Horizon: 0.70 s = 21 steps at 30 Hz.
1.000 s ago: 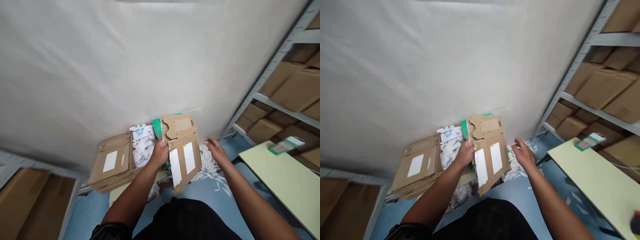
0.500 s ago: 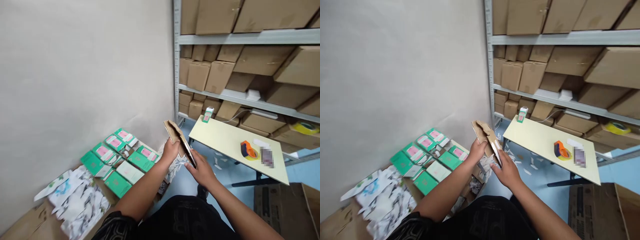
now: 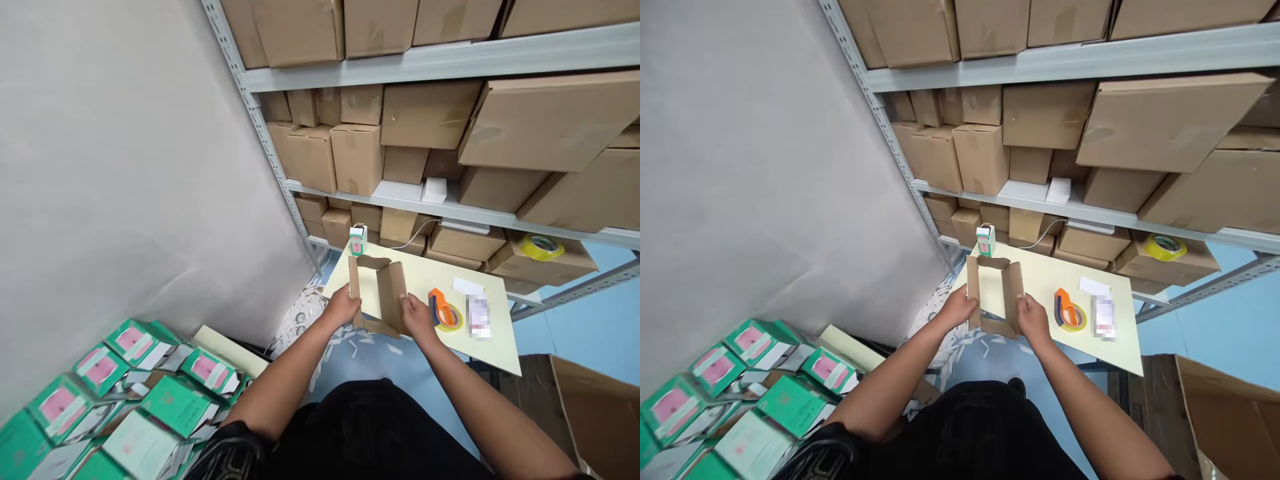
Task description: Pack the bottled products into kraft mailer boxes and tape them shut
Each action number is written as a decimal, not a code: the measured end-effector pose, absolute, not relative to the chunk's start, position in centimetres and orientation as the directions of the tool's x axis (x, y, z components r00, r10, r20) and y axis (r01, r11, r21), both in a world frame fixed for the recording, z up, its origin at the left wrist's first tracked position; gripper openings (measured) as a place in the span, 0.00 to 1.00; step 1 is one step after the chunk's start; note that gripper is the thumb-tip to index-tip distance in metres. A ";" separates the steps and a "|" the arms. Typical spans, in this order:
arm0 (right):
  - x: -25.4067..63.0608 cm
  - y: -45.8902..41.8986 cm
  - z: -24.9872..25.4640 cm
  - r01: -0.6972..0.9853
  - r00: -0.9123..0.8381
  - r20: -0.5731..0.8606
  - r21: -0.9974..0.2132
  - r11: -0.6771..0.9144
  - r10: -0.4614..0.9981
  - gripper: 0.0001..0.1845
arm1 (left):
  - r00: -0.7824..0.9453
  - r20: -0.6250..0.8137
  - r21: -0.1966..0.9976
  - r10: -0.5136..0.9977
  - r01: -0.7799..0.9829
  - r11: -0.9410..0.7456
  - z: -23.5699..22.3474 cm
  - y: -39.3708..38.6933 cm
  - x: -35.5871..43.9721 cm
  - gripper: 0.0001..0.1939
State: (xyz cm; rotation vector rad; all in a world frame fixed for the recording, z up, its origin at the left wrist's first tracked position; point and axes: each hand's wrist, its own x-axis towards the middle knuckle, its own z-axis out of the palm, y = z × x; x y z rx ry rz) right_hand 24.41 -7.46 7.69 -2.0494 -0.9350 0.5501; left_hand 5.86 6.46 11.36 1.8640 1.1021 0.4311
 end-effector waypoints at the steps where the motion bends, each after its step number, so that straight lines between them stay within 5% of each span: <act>1: 26.2 -6.9 7.4 0.417 0.648 -0.064 -0.804 -0.424 0.759 0.23 | 0.566 -0.156 0.827 0.810 0.523 -0.206 11.2 6.6 7.0 0.16; 11: 37.6 1.2 6.5 0.675 0.377 -0.164 -0.625 -0.391 0.912 0.20 | 0.461 -0.526 0.797 0.715 0.560 0.226 6.5 8.4 12.9 0.20; 16: 39.3 5.2 6.4 0.754 0.272 -0.224 -0.555 -0.352 0.936 0.18 | 0.362 -0.268 0.847 0.893 0.530 0.039 3.2 14.4 13.0 0.29; 21: 40.1 8.5 6.5 0.758 0.315 -0.239 -0.519 -0.395 0.919 0.15 | 0.387 -0.114 0.897 0.915 0.437 -0.073 0.9 20.4 14.8 0.31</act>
